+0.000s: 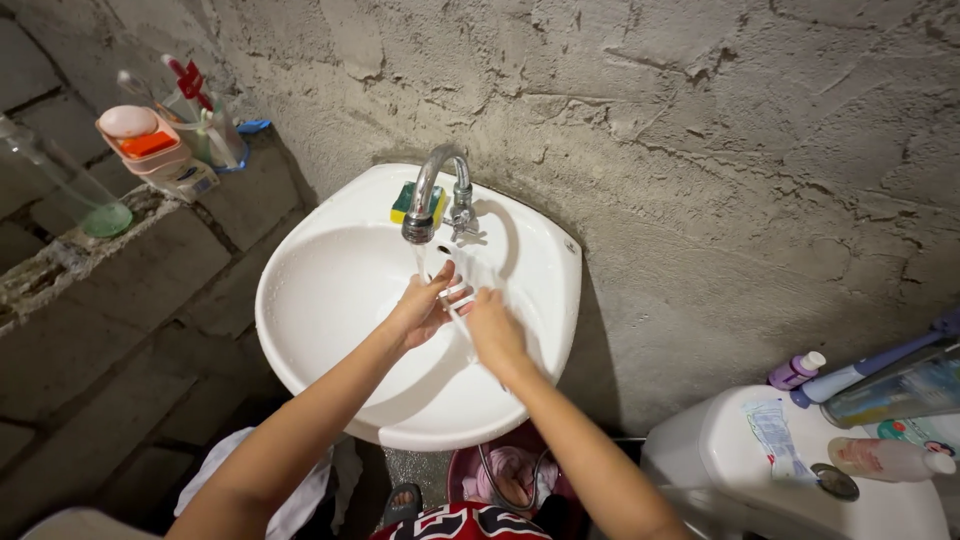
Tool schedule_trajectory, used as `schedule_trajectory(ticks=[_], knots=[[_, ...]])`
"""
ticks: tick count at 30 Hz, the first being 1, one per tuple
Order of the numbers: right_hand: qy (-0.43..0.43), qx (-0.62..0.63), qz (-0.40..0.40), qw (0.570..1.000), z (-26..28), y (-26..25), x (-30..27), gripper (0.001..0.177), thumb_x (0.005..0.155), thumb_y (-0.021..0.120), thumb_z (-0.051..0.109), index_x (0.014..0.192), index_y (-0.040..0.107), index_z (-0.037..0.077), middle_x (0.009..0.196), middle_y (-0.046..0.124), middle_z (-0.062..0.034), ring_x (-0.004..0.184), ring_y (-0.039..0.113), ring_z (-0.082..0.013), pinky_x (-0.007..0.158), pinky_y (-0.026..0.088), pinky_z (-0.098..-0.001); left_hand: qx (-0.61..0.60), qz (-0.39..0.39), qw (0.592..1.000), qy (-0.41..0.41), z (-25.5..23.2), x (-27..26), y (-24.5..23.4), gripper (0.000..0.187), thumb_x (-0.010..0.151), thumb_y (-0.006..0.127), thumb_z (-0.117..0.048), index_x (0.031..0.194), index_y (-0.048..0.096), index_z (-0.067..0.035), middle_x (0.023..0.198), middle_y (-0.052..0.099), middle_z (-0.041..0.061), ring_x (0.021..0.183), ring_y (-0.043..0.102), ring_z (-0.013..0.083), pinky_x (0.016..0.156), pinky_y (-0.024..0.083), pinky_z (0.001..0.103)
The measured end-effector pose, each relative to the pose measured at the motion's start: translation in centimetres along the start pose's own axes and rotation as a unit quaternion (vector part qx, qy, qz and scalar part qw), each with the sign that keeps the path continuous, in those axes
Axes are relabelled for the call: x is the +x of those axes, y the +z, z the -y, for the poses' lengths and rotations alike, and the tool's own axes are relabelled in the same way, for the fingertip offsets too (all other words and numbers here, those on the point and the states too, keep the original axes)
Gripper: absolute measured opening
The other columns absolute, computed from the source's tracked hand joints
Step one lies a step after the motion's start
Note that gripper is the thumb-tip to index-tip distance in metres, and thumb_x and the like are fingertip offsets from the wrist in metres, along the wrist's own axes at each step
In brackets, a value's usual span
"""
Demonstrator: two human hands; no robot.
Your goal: The person washes a toothbrush, forks, a glass, a metal bowl, and plates at a sink and then places them onto a storage shelf.
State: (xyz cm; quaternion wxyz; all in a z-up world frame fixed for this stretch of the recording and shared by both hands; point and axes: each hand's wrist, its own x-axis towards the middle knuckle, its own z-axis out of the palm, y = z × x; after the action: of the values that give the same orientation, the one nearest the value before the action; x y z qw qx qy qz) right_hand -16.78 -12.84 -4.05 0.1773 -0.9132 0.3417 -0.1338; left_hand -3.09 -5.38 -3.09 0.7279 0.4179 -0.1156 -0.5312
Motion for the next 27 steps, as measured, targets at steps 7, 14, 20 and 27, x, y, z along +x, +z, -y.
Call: schedule_trajectory(ticks=[7, 14, 20, 27], knots=[[-0.069, 0.095, 0.092, 0.989, 4.5, -1.1, -2.1, 0.028, 0.104, 0.052, 0.025, 0.114, 0.055, -0.001, 0.108, 0.067, -0.0231, 0.093, 0.067, -0.0463, 0.079, 0.052, -0.0569, -0.014, -0.161, 0.984, 0.080, -0.6, -1.3, -0.8, 0.069, 0.097, 0.066, -0.017, 0.142, 0.013, -0.018, 0.124, 0.053, 0.018, 0.101, 0.066, 0.0307, 0.083, 0.056, 0.047], [-0.019, 0.138, 0.210, 0.968, 4.9, -0.2, 3.0, 0.043, 0.099, 0.061, 0.040, 0.092, 0.067, -0.002, 0.090, 0.075, -0.0214, 0.090, 0.072, -0.0386, 0.082, 0.055, -0.0496, -0.039, -0.083, 0.990, 0.107, 0.2, -0.9, -4.3, 0.044, 0.103, 0.052, -0.035, 0.138, 0.048, -0.008, 0.120, 0.065, 0.017, 0.099, 0.072, 0.0302, 0.084, 0.063, 0.044], [-0.020, 0.117, 0.030, 0.992, 5.2, 0.1, 3.5, 0.026, 0.095, 0.062, 0.027, 0.099, 0.070, 0.003, 0.104, 0.073, -0.0203, 0.097, 0.070, -0.0398, 0.081, 0.056, -0.0488, -0.088, -0.165, 0.973, 0.135, 2.1, 2.9, -8.7, 0.030, 0.103, 0.057, -0.029, 0.121, 0.057, -0.006, 0.106, 0.069, 0.014, 0.088, 0.071, 0.0285, 0.072, 0.062, 0.044], [-0.064, 0.048, -0.005, 0.997, 9.1, -1.8, 3.1, 0.027, 0.097, 0.049, 0.030, 0.114, 0.061, 0.013, 0.108, 0.072, -0.0160, 0.103, 0.068, -0.0382, 0.082, 0.050, -0.0550, -0.074, -0.131, 0.989, 0.008, 2.8, 6.9, -10.9, 0.027, 0.102, 0.059, -0.027, 0.112, 0.062, -0.002, 0.103, 0.072, 0.014, 0.084, 0.073, 0.0234, 0.072, 0.063, 0.038]])
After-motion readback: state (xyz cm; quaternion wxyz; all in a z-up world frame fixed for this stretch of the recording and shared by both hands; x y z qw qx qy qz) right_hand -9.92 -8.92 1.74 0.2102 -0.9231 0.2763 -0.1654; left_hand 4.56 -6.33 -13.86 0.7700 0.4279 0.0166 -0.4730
